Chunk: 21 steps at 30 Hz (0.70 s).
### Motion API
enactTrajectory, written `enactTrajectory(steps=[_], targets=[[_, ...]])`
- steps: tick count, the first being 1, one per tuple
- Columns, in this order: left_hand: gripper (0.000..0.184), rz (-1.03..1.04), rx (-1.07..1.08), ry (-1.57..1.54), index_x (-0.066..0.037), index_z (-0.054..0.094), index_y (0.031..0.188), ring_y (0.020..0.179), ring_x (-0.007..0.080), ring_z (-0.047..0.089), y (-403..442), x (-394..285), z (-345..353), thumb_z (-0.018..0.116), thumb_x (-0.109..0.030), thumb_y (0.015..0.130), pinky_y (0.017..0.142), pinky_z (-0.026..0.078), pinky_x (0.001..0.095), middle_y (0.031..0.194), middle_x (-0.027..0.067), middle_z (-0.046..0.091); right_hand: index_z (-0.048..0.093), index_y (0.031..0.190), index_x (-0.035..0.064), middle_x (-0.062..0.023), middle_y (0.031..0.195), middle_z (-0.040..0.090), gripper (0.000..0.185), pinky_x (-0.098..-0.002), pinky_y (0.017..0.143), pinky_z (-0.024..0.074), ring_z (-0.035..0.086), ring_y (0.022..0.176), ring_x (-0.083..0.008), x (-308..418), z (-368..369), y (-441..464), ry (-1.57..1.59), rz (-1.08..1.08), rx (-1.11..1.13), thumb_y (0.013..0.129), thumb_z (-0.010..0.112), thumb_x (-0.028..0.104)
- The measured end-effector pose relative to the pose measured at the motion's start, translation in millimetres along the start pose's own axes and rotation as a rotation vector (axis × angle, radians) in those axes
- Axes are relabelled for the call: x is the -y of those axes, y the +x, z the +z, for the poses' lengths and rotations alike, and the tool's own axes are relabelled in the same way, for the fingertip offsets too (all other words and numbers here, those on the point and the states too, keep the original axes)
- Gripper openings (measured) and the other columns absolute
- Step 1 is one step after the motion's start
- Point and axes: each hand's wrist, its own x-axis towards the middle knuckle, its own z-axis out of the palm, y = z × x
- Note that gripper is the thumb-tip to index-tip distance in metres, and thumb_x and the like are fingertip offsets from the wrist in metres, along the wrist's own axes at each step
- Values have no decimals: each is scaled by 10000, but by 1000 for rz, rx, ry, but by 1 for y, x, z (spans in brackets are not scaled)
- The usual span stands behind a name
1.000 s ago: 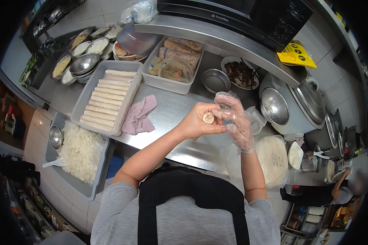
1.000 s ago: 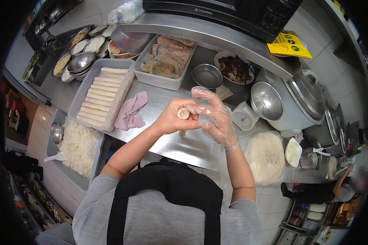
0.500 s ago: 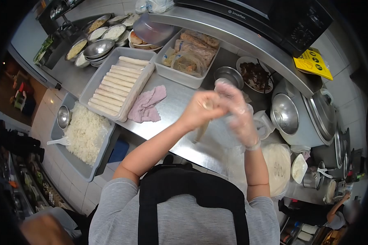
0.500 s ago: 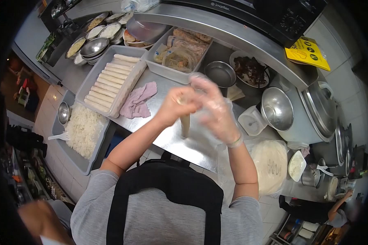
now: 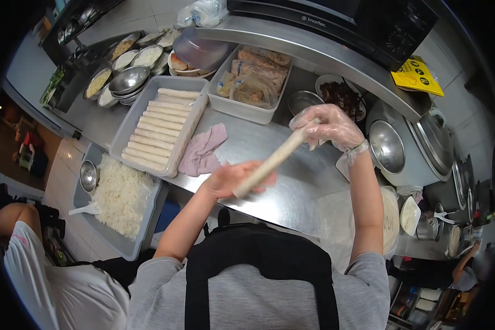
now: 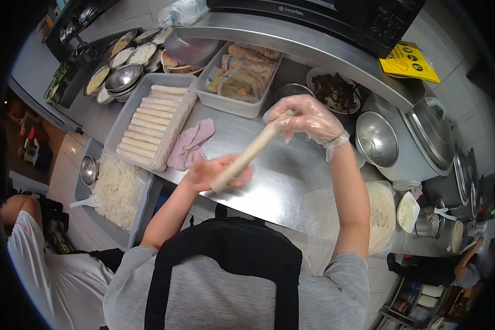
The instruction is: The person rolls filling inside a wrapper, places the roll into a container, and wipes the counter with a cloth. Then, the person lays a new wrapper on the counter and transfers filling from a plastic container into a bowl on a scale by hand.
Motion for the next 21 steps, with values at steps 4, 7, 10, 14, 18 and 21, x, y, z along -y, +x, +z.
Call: enactTrajectory(steps=[4,7,10,14,18,21], targets=[[599,-284,59,546,3,539,1117,964,250,620,27,-20,9,735,-429,750,860,485,371,1016,173,621,659,947,20,-80,935,635,180,-269,602,508,604,706,-151,15,49,29,-225,-160,191,799,678,120],[307,-62,-167,614,-36,561,906,624,136,605,42,-35,24,726,-270,797,629,504,283,722,36,594,641,926,9,-106,911,642,200,-286,654,523,636,774,-198,32,73,36,-597,-272,233,739,693,55],[225,68,-232,612,-57,558,790,557,97,549,46,-45,24,713,-218,811,535,470,245,660,0,524,643,939,29,-122,921,630,204,-329,704,516,632,809,-245,33,83,23,-663,-319,-222,740,681,54],[154,420,-491,850,-41,571,773,591,71,529,52,-42,26,684,-132,822,554,455,244,660,-16,543,652,990,71,-118,1015,626,262,-374,799,502,619,922,-279,-8,101,2,-866,-467,-467,731,681,41],[70,626,-571,1016,-11,586,814,631,51,507,54,-37,17,645,-22,778,567,434,231,699,-10,595,651,1089,104,-111,1163,593,359,-427,917,438,544,1094,-310,-34,144,5,-970,-501,-538,733,695,78],[92,668,-659,1149,-6,587,810,647,47,500,55,-34,11,637,4,733,571,432,230,686,-2,604,643,1122,96,-106,1208,580,375,-470,980,375,508,1145,-327,-49,151,17,-1042,-476,-640,752,693,131]])
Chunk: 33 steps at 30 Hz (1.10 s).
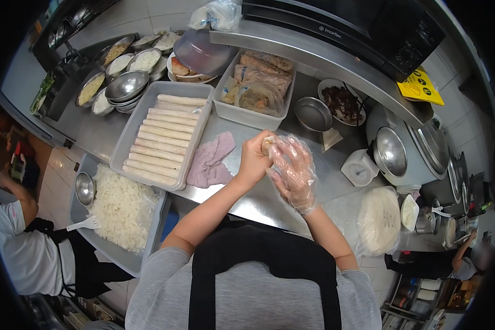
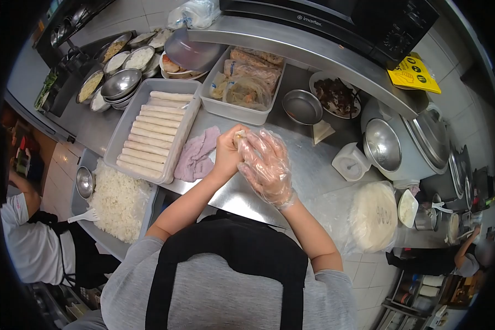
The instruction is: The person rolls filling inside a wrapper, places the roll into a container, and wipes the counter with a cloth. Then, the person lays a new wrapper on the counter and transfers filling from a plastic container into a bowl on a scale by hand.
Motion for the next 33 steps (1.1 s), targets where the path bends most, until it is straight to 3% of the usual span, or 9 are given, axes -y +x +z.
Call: enactTrajectory(steps=[4,11,14,16,19,21,29,32,33], targets=[[87,-10,44,-9,-24,580,791,685,24,492,5,6,-2,662,-29,764,592,435,210,723,-25,602,640,1125,77,-105,1211,582,362,-508,1029,293,505,1149,-326,-10,10,2,-124,-8,-10,785,670,198],[75,-1,106,-23,-15,610,804,721,40,542,14,-3,-1,659,-12,747,631,464,222,771,-12,636,659,1038,81,-100,1114,600,287,-517,1028,274,533,1095,-304,-15,13,19,-74,12,-25,779,665,206],[63,21,96,-13,-16,609,795,704,40,546,15,-4,3,652,-12,750,615,458,214,764,-13,631,657,1007,58,-117,1077,597,272,-487,1003,326,537,1078,-308,-16,10,25,-100,8,-12,771,663,193],[56,-13,73,-59,-21,602,779,683,35,542,17,-2,0,650,-15,751,594,448,205,748,-18,621,655,980,35,-146,1105,582,258,-448,960,386,535,1082,-320,-24,9,23,425,187,-17,808,634,226],[101,-91,200,-101,-42,573,708,608,15,488,18,-10,-7,660,-29,758,523,399,204,628,-34,547,652,934,24,-159,1131,566,273,-418,907,434,542,1070,-328,-25,7,20,523,213,-197,847,596,276],[152,-131,215,-268,-68,546,669,560,-2,436,17,-23,-3,650,-29,772,478,351,187,607,-69,484,649,920,27,-164,1139,561,288,-421,904,436,548,1061,-329,-25,5,19,513,175,-141,857,584,300],[119,-242,355,-292,-66,569,697,597,9,470,16,-24,4,671,-29,748,528,393,195,631,-77,512,641,892,35,-177,1146,554,311,-413,885,448,566,1025,-335,-37,-7,31,288,-55,83,839,607,339],[126,-218,307,-245,-55,593,803,673,27,519,22,-26,-2,685,-14,727,604,428,203,677,-70,533,623,938,32,-152,1128,572,286,-395,867,457,581,1010,-293,-21,6,31,390,31,-28,842,623,302],[201,-167,296,-189,-52,606,906,731,37,537,24,-26,-5,682,-1,727,643,434,203,725,-60,539,608,971,32,-128,1093,585,280,-378,860,459,586,991,-259,-7,19,29,708,279,-288,852,624,285]])
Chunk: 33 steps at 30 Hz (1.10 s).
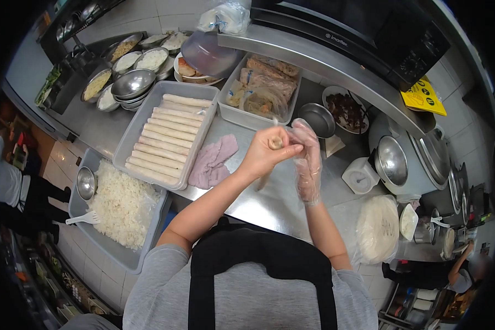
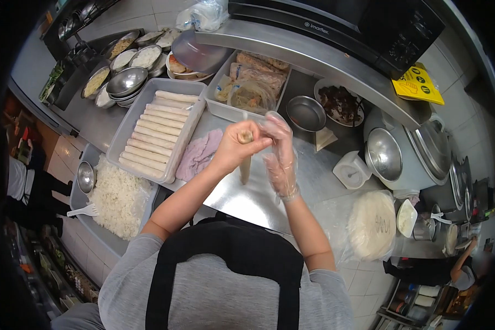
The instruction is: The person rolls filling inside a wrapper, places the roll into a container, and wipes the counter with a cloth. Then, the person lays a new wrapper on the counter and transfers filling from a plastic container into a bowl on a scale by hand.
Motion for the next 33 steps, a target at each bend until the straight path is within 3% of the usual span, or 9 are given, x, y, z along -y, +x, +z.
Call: enactTrajectory(steps=[2,4,7,12,15,17,21,29,33], targets=[[303,43,-58,-54,-56,570,1006,805,58,549,0,-16,3,688,-1,732,694,440,207,799,-41,539,592,1005,31,-105,1058,599,278,-361,853,461,591,972,-225,-9,5,-19,324,197,-285,862,625,267],[406,77,-111,-108,-60,534,1106,878,79,562,0,-31,6,694,-1,737,745,446,211,872,-22,539,565,1049,27,-61,952,608,347,-324,806,467,583,902,-167,-27,-9,-37,-47,398,149,877,626,323],[473,144,-25,-140,-62,461,1164,973,119,554,6,-42,5,711,-78,763,820,447,231,1020,16,529,572,1032,25,-41,868,592,381,-290,743,456,560,809,-120,-33,-24,-35,256,605,338,891,595,378],[240,-66,359,-506,-47,547,866,691,154,605,7,-23,-3,702,-221,810,640,503,253,746,41,596,574,1051,27,-27,870,590,344,-299,753,452,550,820,-121,-32,-37,-31,774,743,600,919,551,344],[246,-94,231,-408,-66,510,683,560,91,534,2,-24,-1,687,-162,823,528,445,229,594,5,540,592,1064,17,-68,970,616,320,-335,831,451,574,927,-192,-21,-47,-27,184,612,432,898,582,291],[255,-88,133,-217,-72,495,649,577,58,516,-1,-25,3,682,-113,818,534,422,212,588,-13,527,617,1083,34,-115,1117,600,302,-370,922,426,556,1059,-271,15,-45,-10,-319,-1,62,824,646,185],[180,48,-49,63,-33,511,654,594,36,466,2,-14,12,672,-35,735,528,393,233,599,-32,525,647,1081,99,-123,1199,563,382,-427,969,396,529,1116,-323,28,-40,-2,-595,-302,249,705,715,94],[97,71,-59,-14,-6,633,811,699,37,536,-4,-10,17,635,18,717,627,453,219,747,-17,624,660,951,73,-126,1077,577,259,-434,885,412,544,1007,-317,23,-29,13,-670,-348,253,725,708,190],[78,73,-6,295,-15,636,791,688,40,525,-7,-1,9,645,2,716,620,453,226,745,-18,630,641,853,42,-143,1058,579,220,-430,884,416,549,1005,-316,25,-27,20,-756,-311,377,776,658,247]])
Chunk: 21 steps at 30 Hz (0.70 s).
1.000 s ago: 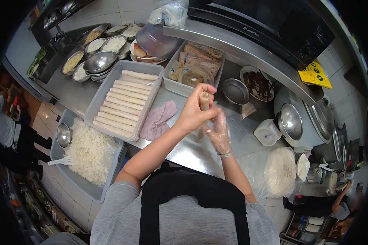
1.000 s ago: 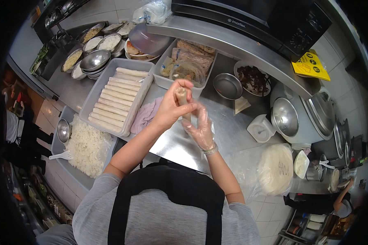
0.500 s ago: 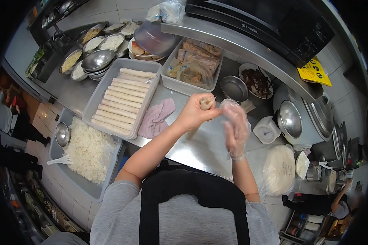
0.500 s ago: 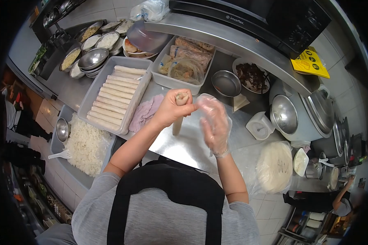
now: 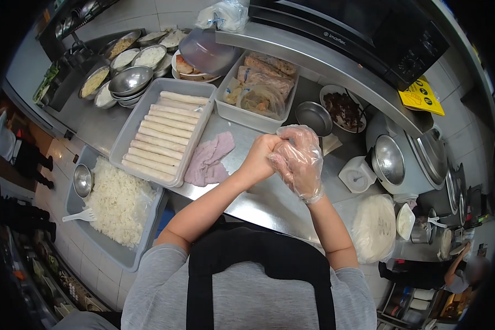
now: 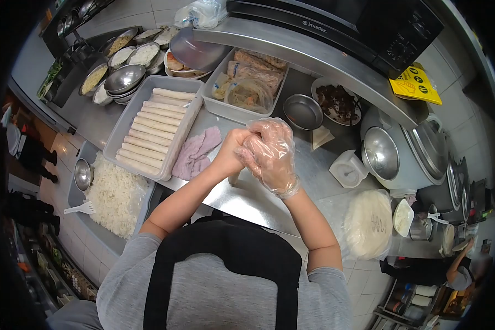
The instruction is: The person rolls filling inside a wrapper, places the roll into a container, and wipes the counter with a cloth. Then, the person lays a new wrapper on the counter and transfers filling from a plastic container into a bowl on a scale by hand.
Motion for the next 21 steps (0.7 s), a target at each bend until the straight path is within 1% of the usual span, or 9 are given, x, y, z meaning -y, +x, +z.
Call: enactTrajectory(steps=[1,3,6,10,13,15,18,19,21], targets=[[63,-20,24,37,-19,635,783,683,37,518,-1,-3,-1,650,-6,722,611,449,228,738,-21,626,641,853,42,-143,1058,579,220,-430,884,416,549,1005,-316,-2,2,-3,2,-2,1,776,658,247],[46,-68,-14,-81,-23,627,762,681,29,506,0,-21,0,656,-20,727,603,439,226,719,-27,614,660,901,38,-157,1092,580,247,-428,898,423,554,1036,-319,-9,9,-12,528,182,-138,799,635,261],[55,-82,-20,-237,-31,614,727,675,17,490,1,-28,-4,667,-41,738,592,420,221,690,-37,595,676,960,41,-164,1144,574,287,-423,910,427,553,1067,-321,-11,10,-21,615,144,-266,818,615,283],[68,-15,73,-171,-39,611,721,689,19,495,1,-14,-8,676,-45,741,619,410,218,688,-51,585,686,1007,64,-154,1160,576,327,-419,923,423,553,1071,-321,-18,5,-20,568,95,-182,815,618,320],[77,-19,106,-158,-38,605,719,708,26,508,1,-9,-7,679,-39,742,645,421,223,701,-50,588,687,957,68,-136,1131,589,303,-430,929,415,555,1058,-323,-19,-9,-6,442,22,-61,807,627,325],[87,-27,75,-207,-38,599,712,712,31,514,3,-10,0,681,-43,741,656,427,225,702,-48,588,679,916,66,-120,1111,596,288,-436,920,421,555,1050,-320,-20,-16,3,294,-136,57,800,631,325],[93,-19,18,-308,-38,600,708,707,38,523,2,-15,8,683,-52,746,656,433,222,699,-49,584,665,896,56,-137,1109,589,272,-436,898,434,559,1040,-321,-21,-19,14,198,-241,139,802,627,308],[90,2,-6,-360,-38,606,711,697,39,526,2,-17,8,684,-59,751,645,434,216,696,-51,582,665,896,56,-137,1109,589,272,-436,898,434,559,1040,-321,-22,-18,12,200,-246,137,802,627,308],[75,-70,37,-251,-36,618,728,685,38,525,-2,-15,-5,684,-60,754,623,429,212,691,-54,579,669,920,54,-161,1124,580,299,-425,897,444,564,1047,-328,-25,-12,6,556,-18,90,823,613,331]])
